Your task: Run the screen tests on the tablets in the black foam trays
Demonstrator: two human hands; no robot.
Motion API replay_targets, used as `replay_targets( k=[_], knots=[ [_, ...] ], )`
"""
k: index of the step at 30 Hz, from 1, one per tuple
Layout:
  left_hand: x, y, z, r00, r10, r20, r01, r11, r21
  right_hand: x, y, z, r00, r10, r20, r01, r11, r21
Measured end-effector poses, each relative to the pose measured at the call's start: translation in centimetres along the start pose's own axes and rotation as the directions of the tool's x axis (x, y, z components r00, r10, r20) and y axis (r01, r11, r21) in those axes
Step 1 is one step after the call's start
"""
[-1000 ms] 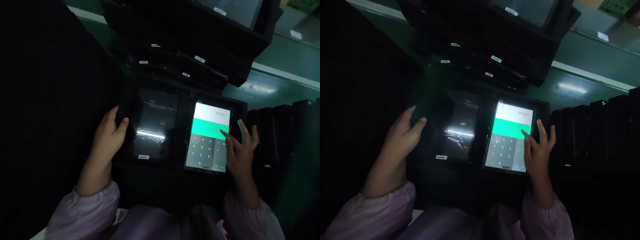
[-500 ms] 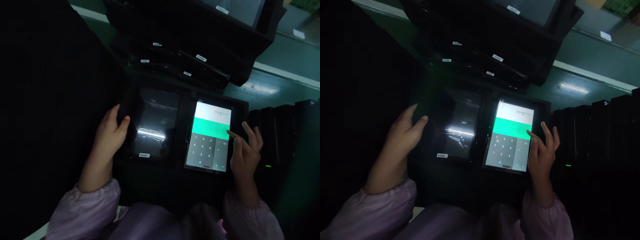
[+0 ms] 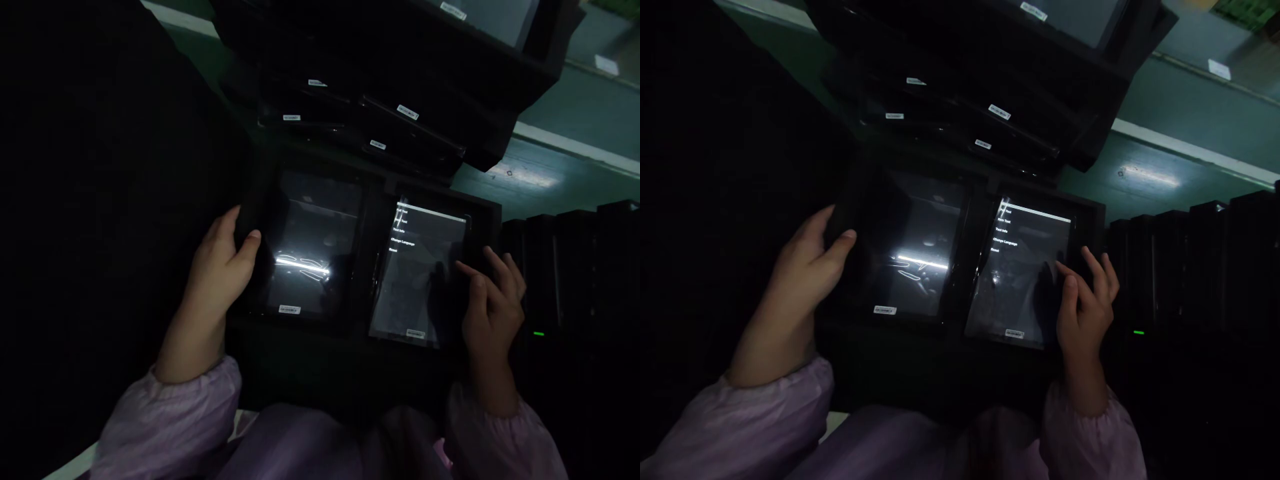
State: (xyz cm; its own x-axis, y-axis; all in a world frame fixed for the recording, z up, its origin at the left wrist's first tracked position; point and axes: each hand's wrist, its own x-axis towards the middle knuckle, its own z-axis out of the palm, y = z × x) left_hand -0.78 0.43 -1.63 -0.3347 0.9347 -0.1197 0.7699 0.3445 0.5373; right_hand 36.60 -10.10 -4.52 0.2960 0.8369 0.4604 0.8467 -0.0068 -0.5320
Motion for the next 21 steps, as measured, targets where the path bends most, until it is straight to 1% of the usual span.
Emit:
replay_targets(
  k=[2, 5, 8, 13, 16, 18, 21],
  knots=[
    [0.0, -0.2, 0.1, 1.000, 0.014, -0.003, -0.014, 1.000, -0.002, 0.3, 0.2, -0.2, 1.000, -0.022, 0.020, 0.023, 1.000, -0.017],
    [0.0, -0.3, 0.0, 1.000, 0.026, 0.004, -0.026, 1.000, -0.004, 1.1, 0.6, -0.4, 0.991, -0.082, 0.107, 0.091, 0.993, -0.077],
    [0.0, -0.3, 0.0, 1.000, 0.021, 0.005, -0.021, 1.000, 0.006, 2.0, 1.0, -0.1, 0.977, -0.120, 0.178, 0.137, 0.987, -0.085],
    [0.0, -0.4, 0.2, 1.000, 0.010, 0.002, -0.010, 1.000, 0.005, 2.5, 1.4, 1.0, 0.968, -0.109, 0.228, 0.129, 0.989, -0.075],
    [0.0, -0.7, 0.3, 1.000, 0.013, -0.015, -0.013, 1.000, -0.002, 2.5, 1.4, 1.3, 0.964, -0.102, 0.247, 0.127, 0.988, -0.088],
    [0.1, -1.0, 0.3, 0.999, 0.028, -0.022, -0.028, 1.000, 0.000, 2.5, 1.1, 1.1, 0.973, -0.112, 0.204, 0.129, 0.989, -0.075],
    [0.2, -1.7, 0.3, 0.998, 0.061, -0.030, -0.062, 0.998, -0.003, 2.7, 0.1, 0.5, 0.989, -0.138, 0.052, 0.140, 0.990, -0.030]
  ],
)
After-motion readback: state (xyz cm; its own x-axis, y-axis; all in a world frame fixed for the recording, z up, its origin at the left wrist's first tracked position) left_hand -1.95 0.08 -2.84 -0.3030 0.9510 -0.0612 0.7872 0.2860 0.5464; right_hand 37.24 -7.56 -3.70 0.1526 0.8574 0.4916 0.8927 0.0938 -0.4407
